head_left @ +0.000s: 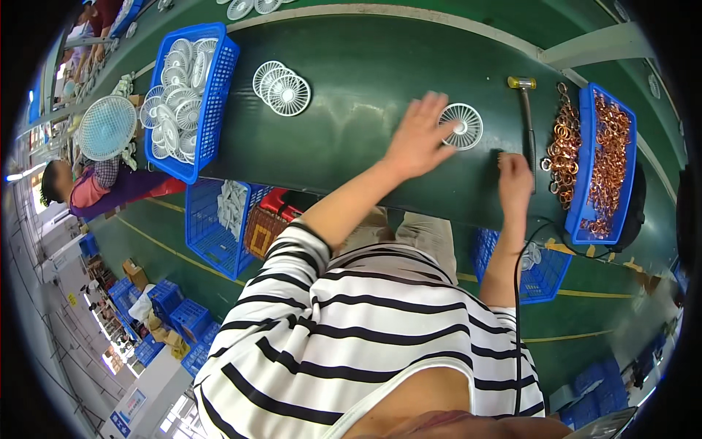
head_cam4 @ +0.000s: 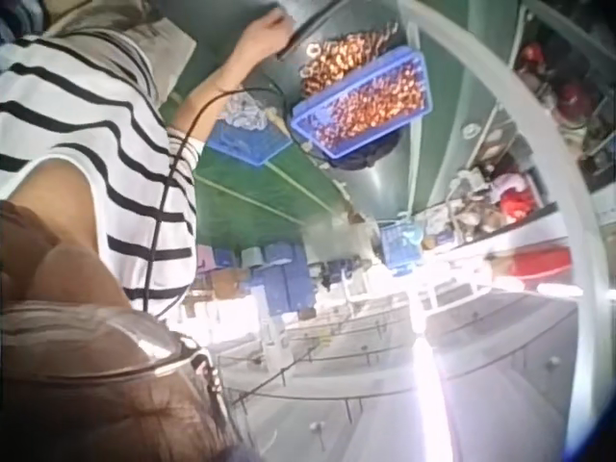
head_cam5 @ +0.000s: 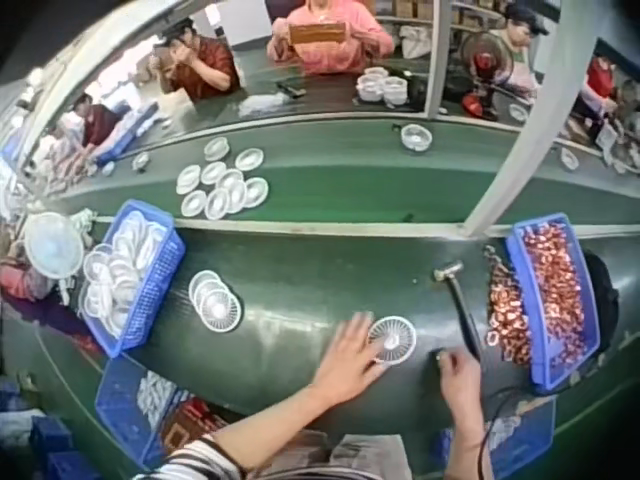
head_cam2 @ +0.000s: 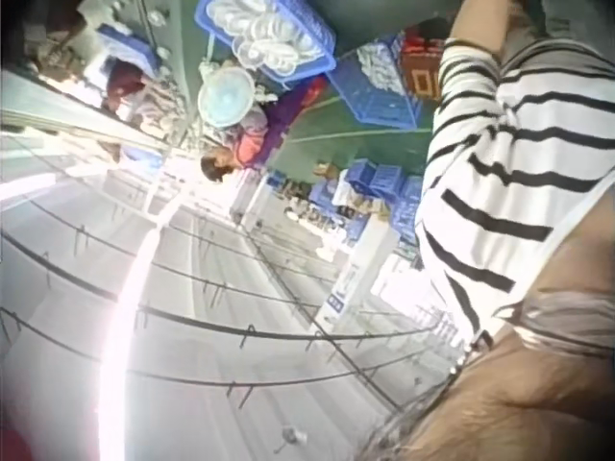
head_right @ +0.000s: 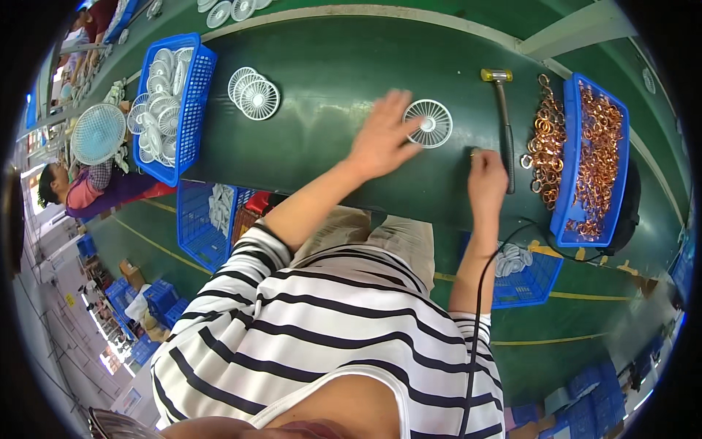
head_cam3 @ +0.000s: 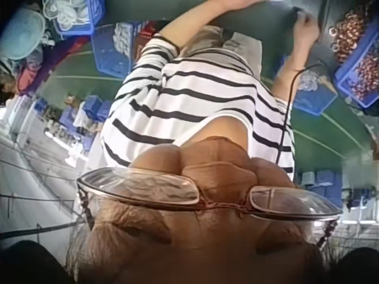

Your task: Assembling small electronic components by placing a central hub into a fan-shaped plastic cover and securing it with a mallet on an assembly line.

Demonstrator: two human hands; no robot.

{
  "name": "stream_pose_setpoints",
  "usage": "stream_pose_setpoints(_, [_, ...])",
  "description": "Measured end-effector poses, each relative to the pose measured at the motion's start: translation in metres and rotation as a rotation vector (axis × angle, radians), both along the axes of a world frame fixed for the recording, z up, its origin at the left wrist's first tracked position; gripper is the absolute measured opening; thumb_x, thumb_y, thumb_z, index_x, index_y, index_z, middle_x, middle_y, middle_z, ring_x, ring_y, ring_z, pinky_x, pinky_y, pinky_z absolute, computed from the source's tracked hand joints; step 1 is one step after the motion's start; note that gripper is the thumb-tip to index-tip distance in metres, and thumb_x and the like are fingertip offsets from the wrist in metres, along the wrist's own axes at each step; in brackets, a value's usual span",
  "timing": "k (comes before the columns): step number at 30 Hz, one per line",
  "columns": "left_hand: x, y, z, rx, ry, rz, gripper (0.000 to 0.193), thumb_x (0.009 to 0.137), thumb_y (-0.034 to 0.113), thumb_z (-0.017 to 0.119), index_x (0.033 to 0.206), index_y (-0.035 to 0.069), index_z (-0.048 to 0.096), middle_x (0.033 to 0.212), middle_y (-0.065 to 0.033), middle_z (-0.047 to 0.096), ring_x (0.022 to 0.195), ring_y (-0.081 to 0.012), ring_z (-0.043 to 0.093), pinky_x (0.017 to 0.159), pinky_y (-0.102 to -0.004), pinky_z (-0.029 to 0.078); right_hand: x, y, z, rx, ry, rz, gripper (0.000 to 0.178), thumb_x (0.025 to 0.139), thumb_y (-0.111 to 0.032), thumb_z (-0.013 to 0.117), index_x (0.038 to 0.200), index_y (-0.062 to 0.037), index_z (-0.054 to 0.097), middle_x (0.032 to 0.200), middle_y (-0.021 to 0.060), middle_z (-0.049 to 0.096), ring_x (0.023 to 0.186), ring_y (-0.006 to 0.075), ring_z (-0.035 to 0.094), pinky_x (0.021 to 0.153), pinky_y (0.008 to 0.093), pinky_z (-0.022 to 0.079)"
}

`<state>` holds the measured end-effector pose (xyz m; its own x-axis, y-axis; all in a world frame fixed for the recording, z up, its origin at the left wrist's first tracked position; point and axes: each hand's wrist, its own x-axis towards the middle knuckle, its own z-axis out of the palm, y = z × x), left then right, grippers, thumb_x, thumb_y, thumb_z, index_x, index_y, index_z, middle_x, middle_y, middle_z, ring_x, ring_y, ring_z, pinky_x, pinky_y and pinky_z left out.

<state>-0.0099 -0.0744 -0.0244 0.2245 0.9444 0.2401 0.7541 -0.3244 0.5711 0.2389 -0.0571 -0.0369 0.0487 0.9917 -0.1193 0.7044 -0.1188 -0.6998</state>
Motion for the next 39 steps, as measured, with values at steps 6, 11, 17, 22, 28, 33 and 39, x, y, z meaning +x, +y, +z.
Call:
stream_pose_setpoints(6, [-0.159, 0.000, -0.009, 0.144, 0.367, 0.865, 0.071, 0.083, 0.038, 0.063, 0.134, -0.005, 0.040, 0.135, -0.0328, 0.039, 0.130, -0.0487, 0.030, 0.108, -0.0567, 0.020, -0.023, 0.019, 0.003, 0.280, -0.423, -0.118, 0.024, 0.095, -0.028, 0.050, 0.098, -0.0047, 0.056, 0.097, 0.0195, 0.058, 0.081, 0.0403, 0.060, 0.067, 0.0462, 0.050])
stream_pose_setpoints(11, [-0.209, -0.019, -0.017, 0.094, 0.478, 0.902, 0.088, 0.070, 0.036, 0.078, 0.138, 0.002, 0.033, 0.124, -0.0254, 0.046, 0.110, -0.0432, 0.044, 0.088, -0.0555, 0.037, -0.034, 0.004, 0.007, 0.152, -0.367, -0.012, 0.015, 0.087, -0.020, 0.062, 0.092, -0.0072, 0.058, 0.093, 0.0150, 0.057, 0.080, 0.0359, 0.060, 0.068, 0.0446, 0.049])
stream_pose_setpoints(17, [-0.145, -0.025, 0.027, 0.078, 0.190, 0.756, 0.022, 0.081, 0.008, 0.066, 0.099, -0.001, 0.058, 0.092, -0.0205, 0.055, 0.088, -0.0389, 0.050, 0.076, -0.0460, 0.041, -0.046, -0.005, 0.037, 0.410, 0.087, 0.040, 0.010, 0.083, -0.010, 0.066, 0.092, -0.0057, 0.064, 0.092, 0.0111, 0.062, 0.077, 0.0311, 0.061, 0.067, 0.0383, 0.049])
stream_pose_setpoints(22, [-0.059, -0.032, 0.069, -0.232, -0.761, 0.634, 0.022, 0.096, 0.023, 0.055, 0.100, 0.002, 0.055, 0.086, -0.0031, 0.055, 0.082, -0.0096, 0.048, 0.074, -0.0263, 0.043, -0.085, -0.014, 0.094, 0.661, 0.080, 0.242, 0.018, 0.071, -0.005, 0.074, 0.087, -0.0079, 0.066, 0.085, 0.0056, 0.062, 0.076, 0.0244, 0.060, 0.067, 0.0333, 0.049])
stream_pose_setpoints(28, [-0.014, -0.036, 0.105, -0.405, -1.074, 0.443, 0.029, 0.100, 0.029, 0.046, 0.110, 0.002, 0.051, 0.095, -0.0021, 0.055, 0.085, -0.0071, 0.049, 0.075, -0.0231, 0.043, -0.121, -0.019, 0.126, 0.748, 0.254, 0.366, 0.018, 0.067, -0.005, 0.075, 0.082, -0.0079, 0.066, 0.082, 0.0042, 0.062, 0.071, 0.0229, 0.058, 0.061, 0.0330, 0.047])
stream_pose_setpoints(33, [-0.009, -0.041, 0.112, -0.372, -0.980, 0.364, 0.032, 0.098, 0.017, 0.047, 0.125, 0.002, 0.046, 0.109, -0.0043, 0.056, 0.097, -0.0091, 0.052, 0.083, -0.0242, 0.044, -0.132, -0.019, 0.128, 0.548, 0.156, 0.364, 0.009, 0.075, -0.008, 0.066, 0.081, -0.0075, 0.059, 0.077, 0.0064, 0.057, 0.069, 0.0256, 0.054, 0.061, 0.0372, 0.043])
stream_pose_setpoints(39, [-0.018, -0.044, 0.103, -0.382, -0.817, 0.359, 0.031, 0.094, 0.012, 0.048, 0.123, 0.000, 0.047, 0.099, -0.0117, 0.060, 0.087, -0.0142, 0.056, 0.077, -0.0284, 0.048, -0.123, -0.015, 0.135, 0.343, 0.003, 0.622, 0.009, 0.079, -0.012, 0.062, 0.084, -0.0065, 0.057, 0.081, 0.0080, 0.055, 0.079, 0.0291, 0.053, 0.076, 0.0398, 0.041])
